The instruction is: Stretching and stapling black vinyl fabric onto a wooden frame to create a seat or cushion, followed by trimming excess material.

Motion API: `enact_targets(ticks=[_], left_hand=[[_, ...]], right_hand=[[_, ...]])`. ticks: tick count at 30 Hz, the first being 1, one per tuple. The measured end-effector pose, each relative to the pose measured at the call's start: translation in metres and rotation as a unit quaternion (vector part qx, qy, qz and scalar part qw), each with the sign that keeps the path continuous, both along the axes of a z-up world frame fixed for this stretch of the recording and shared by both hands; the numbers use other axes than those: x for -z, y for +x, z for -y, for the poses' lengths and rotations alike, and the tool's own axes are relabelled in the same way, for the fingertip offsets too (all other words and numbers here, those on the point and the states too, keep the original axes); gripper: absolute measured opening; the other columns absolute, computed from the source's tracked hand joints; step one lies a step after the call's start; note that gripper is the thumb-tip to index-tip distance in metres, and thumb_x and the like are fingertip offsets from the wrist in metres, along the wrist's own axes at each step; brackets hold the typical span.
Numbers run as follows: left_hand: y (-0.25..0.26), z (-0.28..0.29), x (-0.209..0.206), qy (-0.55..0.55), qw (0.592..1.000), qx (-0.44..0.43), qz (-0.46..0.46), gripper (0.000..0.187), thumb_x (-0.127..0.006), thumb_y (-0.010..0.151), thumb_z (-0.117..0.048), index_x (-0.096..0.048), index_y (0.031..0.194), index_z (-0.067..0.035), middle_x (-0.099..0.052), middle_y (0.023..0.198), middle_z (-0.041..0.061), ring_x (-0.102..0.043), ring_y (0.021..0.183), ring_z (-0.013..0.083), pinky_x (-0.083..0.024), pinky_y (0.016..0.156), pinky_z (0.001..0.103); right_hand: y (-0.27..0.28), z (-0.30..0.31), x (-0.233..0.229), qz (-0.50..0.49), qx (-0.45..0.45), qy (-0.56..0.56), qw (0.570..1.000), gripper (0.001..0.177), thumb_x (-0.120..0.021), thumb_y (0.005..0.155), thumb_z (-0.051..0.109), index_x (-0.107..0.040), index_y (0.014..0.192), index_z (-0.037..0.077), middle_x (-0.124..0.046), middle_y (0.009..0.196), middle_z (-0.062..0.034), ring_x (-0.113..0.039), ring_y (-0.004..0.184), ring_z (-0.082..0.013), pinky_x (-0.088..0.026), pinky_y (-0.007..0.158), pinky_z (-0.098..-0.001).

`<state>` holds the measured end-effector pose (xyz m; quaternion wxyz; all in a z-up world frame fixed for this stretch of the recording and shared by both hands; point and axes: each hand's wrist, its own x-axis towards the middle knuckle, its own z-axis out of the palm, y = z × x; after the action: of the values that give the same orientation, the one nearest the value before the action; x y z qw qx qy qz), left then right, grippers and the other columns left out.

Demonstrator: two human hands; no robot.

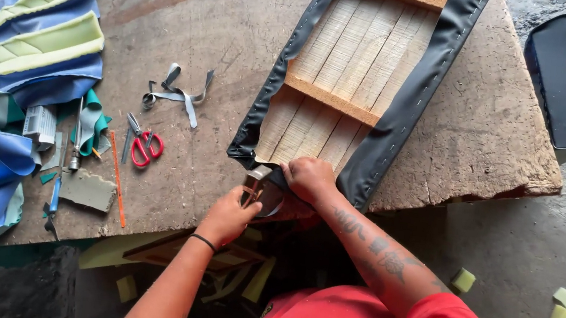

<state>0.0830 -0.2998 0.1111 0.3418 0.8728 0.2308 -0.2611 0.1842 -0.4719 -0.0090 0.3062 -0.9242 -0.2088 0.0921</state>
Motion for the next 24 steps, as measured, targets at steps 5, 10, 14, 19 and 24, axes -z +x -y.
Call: enact_targets(ticks=[5,10,14,19,24], left_hand=[[0.012,0.020,0.004,0.120,0.987,0.053,-0.094,0.037,-0.071,0.078,-0.046,-0.070,0.100,-0.017,-0.076,0.096,0.013,-0.071,0.108,0.0348,-0.055,0.093,0.045],[0.012,0.018,0.007,0.145,0.984,0.051,-0.092,0.028,-0.064,0.078,-0.038,-0.070,0.098,-0.019,-0.077,0.096,0.010,-0.071,0.109,0.0334,-0.056,0.094,0.044],[0.003,0.005,0.004,0.038,0.995,0.051,-0.080,0.040,-0.065,0.074,-0.025,-0.071,0.112,-0.016,-0.075,0.107,0.017,-0.066,0.116,0.0381,-0.053,0.097,0.050],[0.003,0.027,0.006,0.135,0.985,0.051,-0.093,0.030,-0.066,0.078,-0.041,-0.068,0.097,-0.018,-0.075,0.098,0.013,-0.069,0.112,0.0327,-0.055,0.096,0.046],[-0.003,0.026,0.007,0.101,0.993,0.017,-0.058,0.025,-0.062,0.077,-0.032,-0.070,0.094,-0.015,-0.075,0.096,0.015,-0.069,0.111,0.0361,-0.054,0.095,0.047]], right_hand=[[0.000,-0.005,0.016,0.011,0.013,-0.004,1.000,0.045,-0.050,0.093,0.052,-0.071,0.072,0.019,-0.069,0.071,-0.0083,-0.074,0.076,-0.0344,-0.059,0.066,-0.0483],[-0.005,-0.005,0.012,0.004,0.007,0.006,1.000,0.043,-0.050,0.094,0.046,-0.073,0.073,0.017,-0.071,0.073,-0.0106,-0.074,0.077,-0.0364,-0.059,0.069,-0.0490],[0.001,0.002,0.007,-0.037,0.011,0.028,0.999,0.048,-0.046,0.095,0.050,-0.073,0.075,0.016,-0.071,0.076,-0.0131,-0.073,0.083,-0.0402,-0.059,0.073,-0.0529],[0.001,-0.001,0.011,-0.011,-0.010,0.015,1.000,0.052,-0.043,0.097,0.048,-0.073,0.076,0.012,-0.070,0.075,-0.0155,-0.073,0.080,-0.0409,-0.059,0.073,-0.0541],[0.004,0.004,0.007,-0.019,-0.015,0.023,0.999,0.053,-0.042,0.098,0.049,-0.073,0.077,0.012,-0.071,0.076,-0.0167,-0.073,0.082,-0.0422,-0.059,0.074,-0.0541]])
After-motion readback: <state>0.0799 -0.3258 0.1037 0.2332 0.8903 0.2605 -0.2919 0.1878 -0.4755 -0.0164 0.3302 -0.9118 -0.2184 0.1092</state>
